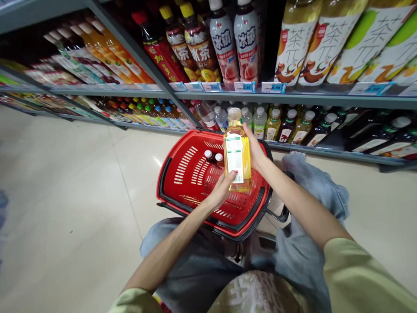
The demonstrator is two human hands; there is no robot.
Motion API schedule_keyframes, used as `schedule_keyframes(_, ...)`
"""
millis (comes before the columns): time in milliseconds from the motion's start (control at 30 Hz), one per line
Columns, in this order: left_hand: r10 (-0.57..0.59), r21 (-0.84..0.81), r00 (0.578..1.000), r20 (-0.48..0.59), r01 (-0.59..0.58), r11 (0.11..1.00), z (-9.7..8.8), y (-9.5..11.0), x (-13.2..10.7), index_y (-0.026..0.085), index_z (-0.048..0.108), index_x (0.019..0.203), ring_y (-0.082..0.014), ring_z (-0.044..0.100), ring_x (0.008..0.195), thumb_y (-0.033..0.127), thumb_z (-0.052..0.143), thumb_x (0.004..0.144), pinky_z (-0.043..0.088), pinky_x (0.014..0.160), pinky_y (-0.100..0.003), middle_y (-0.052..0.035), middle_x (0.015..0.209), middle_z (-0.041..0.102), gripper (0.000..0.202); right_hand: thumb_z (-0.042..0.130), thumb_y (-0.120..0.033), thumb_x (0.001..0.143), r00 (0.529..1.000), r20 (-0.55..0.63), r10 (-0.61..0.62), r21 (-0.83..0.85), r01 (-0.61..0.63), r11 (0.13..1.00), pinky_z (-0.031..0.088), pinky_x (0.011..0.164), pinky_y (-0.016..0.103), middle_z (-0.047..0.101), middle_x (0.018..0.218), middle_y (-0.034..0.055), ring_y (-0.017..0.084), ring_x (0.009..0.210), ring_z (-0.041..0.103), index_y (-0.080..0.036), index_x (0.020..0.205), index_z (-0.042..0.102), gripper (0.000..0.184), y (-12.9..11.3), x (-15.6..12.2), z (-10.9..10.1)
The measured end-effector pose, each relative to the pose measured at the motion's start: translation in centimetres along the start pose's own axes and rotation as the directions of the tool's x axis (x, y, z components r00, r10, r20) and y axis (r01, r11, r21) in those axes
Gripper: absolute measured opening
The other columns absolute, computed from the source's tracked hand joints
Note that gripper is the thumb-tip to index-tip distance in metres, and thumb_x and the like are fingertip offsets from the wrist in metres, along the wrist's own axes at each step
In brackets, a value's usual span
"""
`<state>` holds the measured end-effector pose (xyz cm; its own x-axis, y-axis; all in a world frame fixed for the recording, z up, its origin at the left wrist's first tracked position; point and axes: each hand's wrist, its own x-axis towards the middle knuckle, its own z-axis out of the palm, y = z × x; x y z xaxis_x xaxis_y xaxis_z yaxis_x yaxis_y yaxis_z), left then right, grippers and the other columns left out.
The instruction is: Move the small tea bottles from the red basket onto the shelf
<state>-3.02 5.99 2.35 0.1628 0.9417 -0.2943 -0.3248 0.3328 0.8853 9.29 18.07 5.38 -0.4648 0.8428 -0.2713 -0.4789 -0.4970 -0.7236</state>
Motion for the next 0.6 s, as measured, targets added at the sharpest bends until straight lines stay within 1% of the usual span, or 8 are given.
schedule_keyframes(67, 0.043, 0.132, 0.998, -0.036, -0.038, 0.990, -0.5, -0.5, 0.0, 0.016, 0.055, 0.129, -0.0303, 0.062, 0.126, 0.060, 0.077, 0.080, 0.047, 0.111, -0.046, -0.0163, 0.134, 0.067, 0.070, 0.064, -0.078, 0.077, 1.000, -0.008, -0.023, -0.011, 0.023, 1.000, 0.058, 0.079, 0.044, 0.074, 0.086, 0.0073, 0.029, 0.090, 0.071, -0.024, 0.106, 0.072, 0.062, 0.1, 0.3, -0.2)
schedule_keyframes(133, 0.086, 0.266, 0.995, -0.056, -0.069, 0.961, -1.1, -1.1, 0.1, 0.017, 0.051, 0.130, -0.0286, 0.064, 0.121, 0.052, 0.080, 0.079, 0.049, 0.108, -0.044, -0.0150, 0.130, 0.068, 0.069, 0.068, -0.072, 0.078, 0.998, -0.027, -0.062, -0.023, 0.062, 0.998, 0.058, 0.076, 0.041, 0.074, 0.084, 0.0055, 0.027, 0.086, 0.071, -0.024, 0.101, 0.072, 0.053, 0.3, 0.5, -0.3)
schedule_keyframes(200, 0.102, 0.331, 0.992, -0.070, -0.073, 0.941, -1.5, -1.7, 0.1, 0.017, 0.050, 0.130, -0.0281, 0.066, 0.117, 0.048, 0.082, 0.078, 0.050, 0.106, -0.044, -0.0144, 0.129, 0.068, 0.069, 0.071, -0.066, 0.077, 0.995, -0.056, -0.083, -0.023, 0.082, 0.996, 0.058, 0.072, 0.040, 0.073, 0.082, 0.0045, 0.026, 0.084, 0.071, -0.024, 0.094, 0.071, 0.045, 0.5, 0.5, -0.3)
schedule_keyframes(267, 0.076, 0.321, 0.993, -0.094, -0.042, 0.946, -1.8, -2.0, 0.1, 0.017, 0.052, 0.127, -0.0282, 0.066, 0.115, 0.045, 0.084, 0.076, 0.050, 0.104, -0.044, -0.0143, 0.127, 0.068, 0.066, 0.074, -0.063, 0.074, 0.993, -0.090, -0.081, -0.013, 0.080, 0.997, 0.058, 0.070, 0.039, 0.073, 0.080, 0.0041, 0.026, 0.084, 0.071, -0.024, 0.085, 0.069, 0.041, 0.7, 0.3, -0.2)
schedule_keyframes(333, 0.038, 0.291, 0.991, -0.125, 0.000, 0.957, -1.7, -1.8, 0.0, 0.017, 0.055, 0.124, -0.0280, 0.066, 0.113, 0.045, 0.084, 0.076, 0.050, 0.104, -0.044, -0.0135, 0.124, 0.069, 0.063, 0.077, -0.061, 0.071, 0.990, -0.117, -0.074, -0.006, 0.073, 0.997, 0.059, 0.069, 0.040, 0.073, 0.080, 0.0038, 0.027, 0.083, 0.071, -0.024, 0.081, 0.066, 0.039, 0.9, 0.2, -0.1)
schedule_keyframes(433, -0.001, 0.250, 0.989, -0.145, 0.037, 0.968, -1.3, -0.9, -0.3, 0.018, 0.058, 0.123, -0.0278, 0.065, 0.115, 0.049, 0.080, 0.080, 0.047, 0.106, -0.042, -0.0120, 0.120, 0.071, 0.057, 0.078, -0.059, 0.070, 0.990, -0.126, -0.055, -0.017, 0.053, 0.998, 0.059, 0.069, 0.041, 0.073, 0.080, 0.0038, 0.027, 0.083, 0.071, -0.025, 0.082, 0.066, 0.038, 1.0, 0.1, 0.0)
schedule_keyframes(533, -0.008, 0.218, 0.990, -0.143, 0.040, 0.975, -1.1, -0.3, -0.4, 0.019, 0.061, 0.125, -0.0273, 0.064, 0.117, 0.054, 0.075, 0.083, 0.043, 0.110, -0.041, -0.0109, 0.119, 0.071, 0.056, 0.075, -0.061, 0.071, 0.992, -0.115, -0.050, -0.022, 0.048, 0.999, 0.059, 0.070, 0.041, 0.073, 0.080, 0.0039, 0.026, 0.083, 0.071, -0.024, 0.081, 0.065, 0.039, 0.8, 0.1, 0.0)
schedule_keyframes(600, -0.006, 0.229, 0.991, -0.135, 0.037, 0.973, -1.1, -0.2, -0.5, 0.019, 0.061, 0.127, -0.0272, 0.065, 0.115, 0.057, 0.072, 0.085, 0.042, 0.110, -0.041, -0.0109, 0.119, 0.071, 0.057, 0.074, -0.063, 0.073, 0.993, -0.106, -0.056, -0.026, 0.053, 0.998, 0.058, 0.068, 0.039, 0.073, 0.080, 0.0039, 0.025, 0.081, 0.070, -0.024, 0.080, 0.065, 0.041, 0.7, 0.1, -0.1)
